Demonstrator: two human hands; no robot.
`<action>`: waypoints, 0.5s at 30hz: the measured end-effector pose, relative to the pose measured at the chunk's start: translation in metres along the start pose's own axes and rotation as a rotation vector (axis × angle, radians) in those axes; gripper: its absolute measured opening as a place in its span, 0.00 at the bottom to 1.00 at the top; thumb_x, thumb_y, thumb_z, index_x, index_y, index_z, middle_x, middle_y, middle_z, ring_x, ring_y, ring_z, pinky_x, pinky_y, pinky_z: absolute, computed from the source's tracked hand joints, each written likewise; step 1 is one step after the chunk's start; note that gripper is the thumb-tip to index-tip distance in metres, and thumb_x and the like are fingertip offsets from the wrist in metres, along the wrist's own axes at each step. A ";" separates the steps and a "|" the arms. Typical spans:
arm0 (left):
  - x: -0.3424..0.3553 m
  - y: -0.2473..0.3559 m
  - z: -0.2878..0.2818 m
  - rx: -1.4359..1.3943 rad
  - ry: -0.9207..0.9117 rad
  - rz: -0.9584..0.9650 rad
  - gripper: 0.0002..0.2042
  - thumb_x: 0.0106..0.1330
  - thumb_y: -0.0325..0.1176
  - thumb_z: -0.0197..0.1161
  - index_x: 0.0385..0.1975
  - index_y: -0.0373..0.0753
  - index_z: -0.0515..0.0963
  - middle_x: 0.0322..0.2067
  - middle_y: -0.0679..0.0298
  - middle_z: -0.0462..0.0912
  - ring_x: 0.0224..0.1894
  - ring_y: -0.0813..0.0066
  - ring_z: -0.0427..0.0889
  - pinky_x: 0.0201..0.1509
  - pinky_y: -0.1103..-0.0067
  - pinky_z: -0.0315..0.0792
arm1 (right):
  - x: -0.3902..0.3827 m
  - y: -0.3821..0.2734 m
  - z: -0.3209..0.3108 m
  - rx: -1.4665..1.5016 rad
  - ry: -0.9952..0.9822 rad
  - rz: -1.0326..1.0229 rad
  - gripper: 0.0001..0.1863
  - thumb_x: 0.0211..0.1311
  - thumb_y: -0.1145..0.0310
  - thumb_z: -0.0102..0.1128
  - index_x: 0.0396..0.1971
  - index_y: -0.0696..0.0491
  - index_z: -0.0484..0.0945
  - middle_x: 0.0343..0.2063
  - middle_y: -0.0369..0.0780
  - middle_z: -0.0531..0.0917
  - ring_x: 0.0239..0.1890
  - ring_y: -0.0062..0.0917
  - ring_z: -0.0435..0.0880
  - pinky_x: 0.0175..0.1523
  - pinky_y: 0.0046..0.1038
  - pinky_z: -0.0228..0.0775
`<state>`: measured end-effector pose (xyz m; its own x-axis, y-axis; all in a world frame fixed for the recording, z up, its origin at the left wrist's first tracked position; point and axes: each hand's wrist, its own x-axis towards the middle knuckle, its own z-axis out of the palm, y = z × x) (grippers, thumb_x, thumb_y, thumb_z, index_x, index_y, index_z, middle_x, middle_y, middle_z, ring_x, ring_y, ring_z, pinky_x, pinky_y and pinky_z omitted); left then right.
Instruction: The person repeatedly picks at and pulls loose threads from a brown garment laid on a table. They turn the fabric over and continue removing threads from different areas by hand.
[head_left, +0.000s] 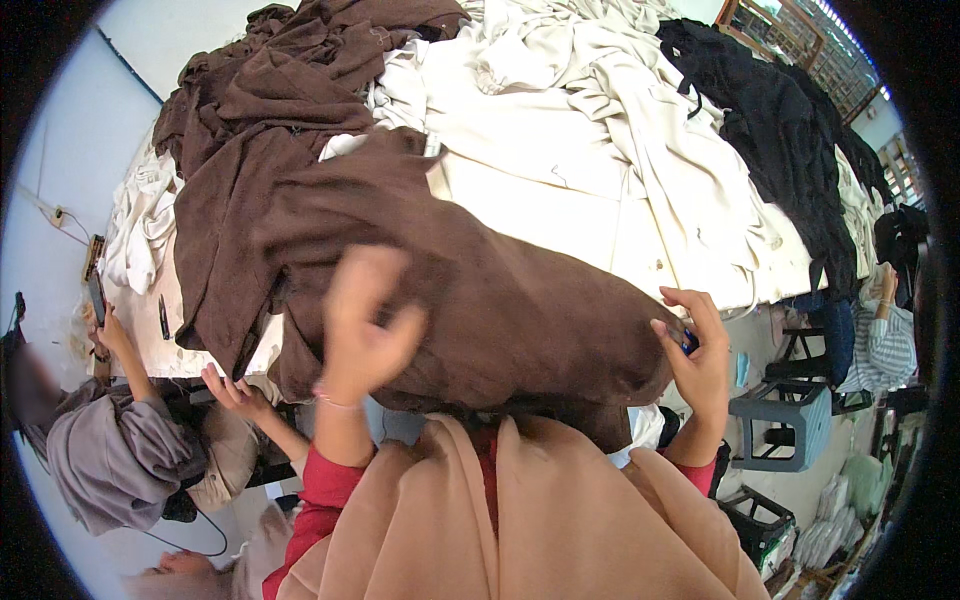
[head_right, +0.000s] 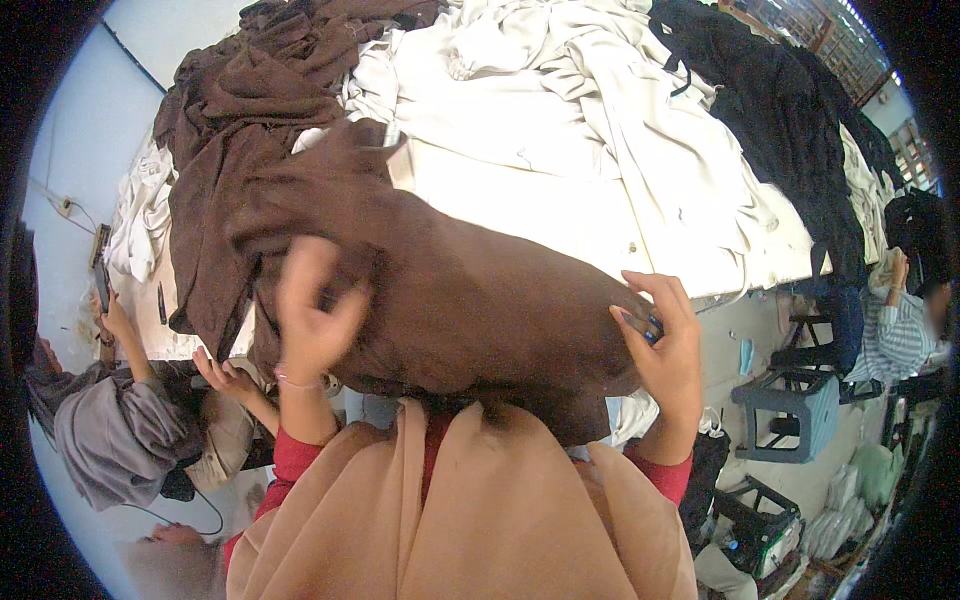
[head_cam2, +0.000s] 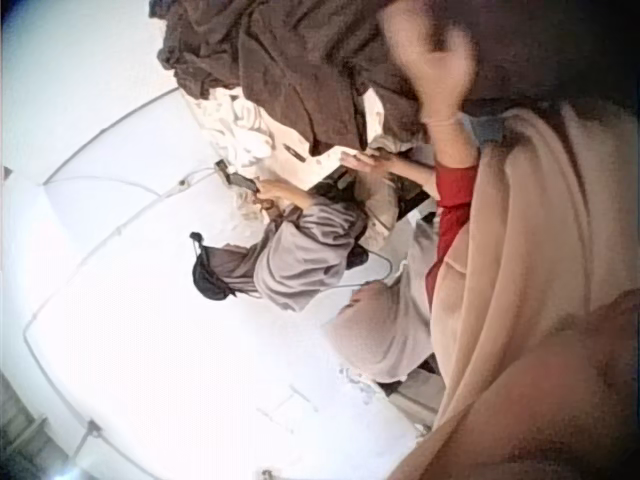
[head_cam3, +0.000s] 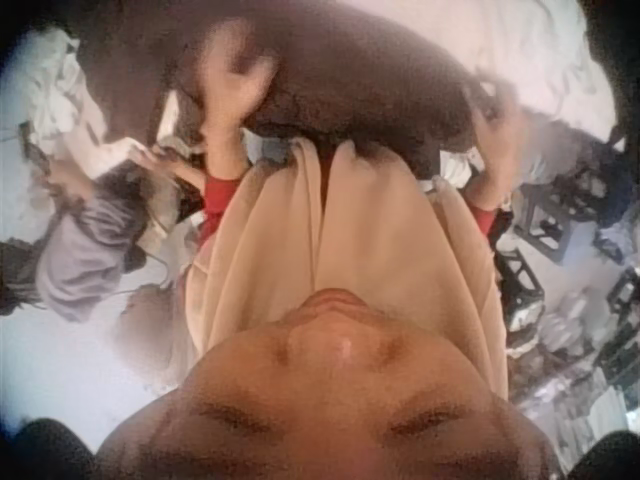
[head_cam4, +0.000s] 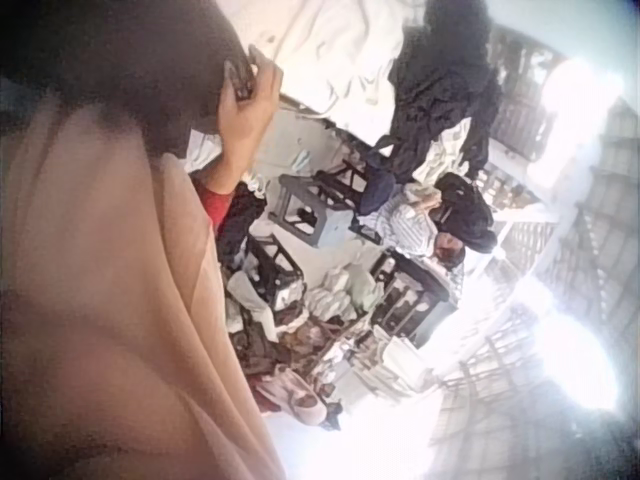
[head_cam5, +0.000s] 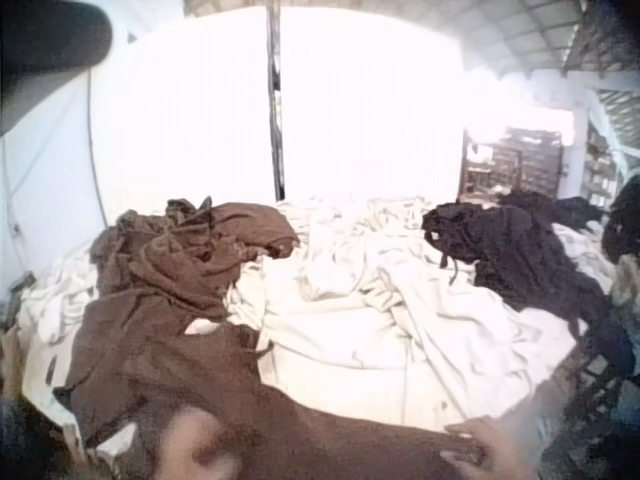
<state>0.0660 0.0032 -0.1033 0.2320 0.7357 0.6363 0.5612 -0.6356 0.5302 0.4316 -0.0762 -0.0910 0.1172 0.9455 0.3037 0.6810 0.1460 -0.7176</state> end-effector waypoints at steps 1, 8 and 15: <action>0.001 0.008 0.010 -0.034 -0.256 0.101 0.24 0.50 0.24 0.65 0.52 0.34 0.81 0.42 0.50 0.83 0.46 0.48 0.82 0.53 0.66 0.77 | 0.002 -0.004 0.003 0.010 0.027 -0.033 0.21 0.54 0.83 0.69 0.51 0.58 0.81 0.43 0.46 0.82 0.47 0.33 0.84 0.53 0.29 0.74; -0.019 0.026 0.050 -0.021 -0.452 0.001 0.16 0.56 0.35 0.67 0.43 0.37 0.82 0.39 0.50 0.85 0.43 0.44 0.84 0.49 0.60 0.78 | 0.019 -0.014 0.028 -0.014 -0.114 -0.093 0.20 0.51 0.85 0.59 0.46 0.56 0.83 0.40 0.44 0.82 0.41 0.38 0.84 0.46 0.29 0.76; -0.028 0.016 0.047 -0.070 -0.481 -0.063 0.16 0.53 0.36 0.69 0.42 0.37 0.83 0.41 0.50 0.85 0.48 0.44 0.81 0.54 0.59 0.75 | 0.039 -0.014 0.073 0.147 -0.236 -0.148 0.22 0.48 0.84 0.58 0.47 0.57 0.82 0.52 0.45 0.82 0.53 0.46 0.82 0.57 0.36 0.75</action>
<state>0.1054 -0.0167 -0.1393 0.5493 0.7875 0.2796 0.5348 -0.5884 0.6064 0.3740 -0.0199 -0.1143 -0.1583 0.9496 0.2704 0.5644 0.3118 -0.7644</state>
